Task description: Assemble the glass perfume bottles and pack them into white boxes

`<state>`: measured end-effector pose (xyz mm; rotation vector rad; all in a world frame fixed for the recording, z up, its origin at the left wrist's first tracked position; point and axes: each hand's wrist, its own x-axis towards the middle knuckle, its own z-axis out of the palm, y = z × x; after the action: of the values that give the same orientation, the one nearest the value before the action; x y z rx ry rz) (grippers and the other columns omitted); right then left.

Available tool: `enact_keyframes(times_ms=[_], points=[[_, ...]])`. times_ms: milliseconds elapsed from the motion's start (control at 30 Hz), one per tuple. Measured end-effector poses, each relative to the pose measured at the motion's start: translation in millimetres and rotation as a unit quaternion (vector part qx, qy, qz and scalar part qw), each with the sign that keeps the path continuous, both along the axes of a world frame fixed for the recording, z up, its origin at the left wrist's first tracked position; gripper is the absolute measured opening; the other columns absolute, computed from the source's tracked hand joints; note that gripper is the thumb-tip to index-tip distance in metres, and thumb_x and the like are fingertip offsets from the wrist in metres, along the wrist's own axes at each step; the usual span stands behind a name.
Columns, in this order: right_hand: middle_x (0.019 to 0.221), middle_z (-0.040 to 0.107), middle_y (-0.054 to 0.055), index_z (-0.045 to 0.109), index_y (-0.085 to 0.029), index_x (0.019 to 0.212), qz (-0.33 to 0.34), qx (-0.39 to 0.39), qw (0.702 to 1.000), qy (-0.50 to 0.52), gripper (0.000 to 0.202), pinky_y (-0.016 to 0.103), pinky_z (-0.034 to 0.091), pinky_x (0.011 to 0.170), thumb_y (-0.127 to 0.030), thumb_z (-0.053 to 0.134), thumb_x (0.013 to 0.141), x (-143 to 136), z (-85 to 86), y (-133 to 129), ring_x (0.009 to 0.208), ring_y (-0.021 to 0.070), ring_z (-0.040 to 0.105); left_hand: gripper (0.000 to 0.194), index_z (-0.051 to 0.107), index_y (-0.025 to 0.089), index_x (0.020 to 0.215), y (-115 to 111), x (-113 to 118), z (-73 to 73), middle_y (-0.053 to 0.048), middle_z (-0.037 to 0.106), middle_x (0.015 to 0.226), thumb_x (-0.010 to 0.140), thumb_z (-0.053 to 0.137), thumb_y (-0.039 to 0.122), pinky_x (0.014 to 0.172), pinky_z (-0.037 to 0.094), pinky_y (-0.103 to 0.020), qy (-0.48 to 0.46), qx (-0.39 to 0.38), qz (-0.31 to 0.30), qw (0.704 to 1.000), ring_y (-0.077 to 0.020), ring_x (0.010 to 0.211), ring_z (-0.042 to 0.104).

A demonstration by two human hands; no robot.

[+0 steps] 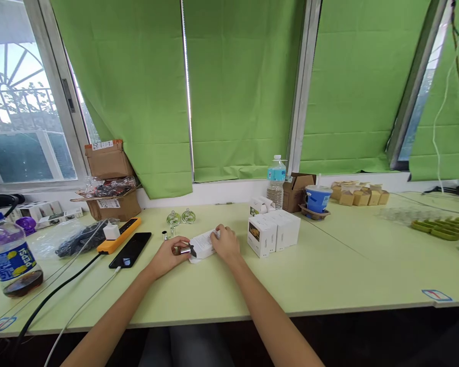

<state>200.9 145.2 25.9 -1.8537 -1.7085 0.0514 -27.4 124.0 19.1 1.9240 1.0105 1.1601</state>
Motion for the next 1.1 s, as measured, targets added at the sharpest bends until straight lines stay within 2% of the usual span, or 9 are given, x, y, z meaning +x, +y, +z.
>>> enact_keyframes(times_ms=[133, 467, 667, 933, 1100], points=[[0.112, 0.068, 0.011, 0.062, -0.020, 0.119, -0.001, -0.002, 1.000, -0.029, 0.036, 0.034, 0.040, 0.084, -0.040, 0.046, 0.092, -1.4, 1.6, -3.7, 0.103, 0.0276, 0.061, 0.041, 0.066, 0.023, 0.106, -0.7, 2.6, -0.4, 0.001, 0.070, 0.078, 0.066, 0.077, 0.022, 0.062, 0.039, -0.026, 0.009, 0.019, 0.012, 1.000, -0.0141, 0.064, 0.056], [0.108, 0.070, 0.012, 0.063, -0.020, 0.115, -0.030, -0.001, 0.998, -0.062, 0.035, 0.035, 0.041, 0.081, -0.040, 0.044, 0.094, -14.5, 7.7, -14.9, 0.098, 0.0283, 0.065, 0.050, 0.062, 0.025, 0.116, -2.8, 8.5, -5.1, 0.002, 0.067, 0.078, 0.067, 0.071, 0.018, 0.061, 0.038, -0.024, 0.017, 0.028, 0.015, 0.999, -0.0141, 0.064, 0.054], [0.102, 0.071, 0.012, 0.062, -0.018, 0.113, -0.037, -0.006, 0.996, -0.076, 0.033, 0.034, 0.041, 0.080, -0.039, 0.043, 0.096, -23.7, 8.9, -19.8, 0.095, 0.0279, 0.066, 0.053, 0.055, 0.021, 0.120, -6.0, 9.6, -2.2, 0.004, 0.066, 0.075, 0.068, 0.061, 0.013, 0.058, 0.036, -0.021, 0.021, 0.000, -0.012, 1.000, -0.0116, 0.062, 0.052], [0.102, 0.069, 0.014, 0.061, -0.017, 0.111, -0.054, -0.010, 0.995, -0.079, 0.030, 0.035, 0.040, 0.079, -0.036, 0.044, 0.095, -35.1, 10.4, -25.3, 0.096, 0.0290, 0.066, 0.052, 0.058, 0.026, 0.116, -7.7, 9.3, 1.3, 0.005, 0.066, 0.078, 0.065, 0.064, 0.015, 0.061, 0.035, -0.022, 0.125, 0.058, 0.078, 0.987, -0.0125, 0.065, 0.051], [0.104, 0.068, 0.015, 0.060, -0.017, 0.112, -0.050, -0.017, 0.996, -0.076, 0.030, 0.035, 0.041, 0.079, -0.036, 0.045, 0.094, -40.2, 12.7, -28.9, 0.097, 0.0296, 0.065, 0.052, 0.059, 0.027, 0.114, -9.6, 8.8, 4.2, 0.006, 0.065, 0.075, 0.064, 0.067, 0.016, 0.061, 0.034, -0.022, 0.138, 0.073, 0.087, 0.984, -0.0125, 0.064, 0.050]])
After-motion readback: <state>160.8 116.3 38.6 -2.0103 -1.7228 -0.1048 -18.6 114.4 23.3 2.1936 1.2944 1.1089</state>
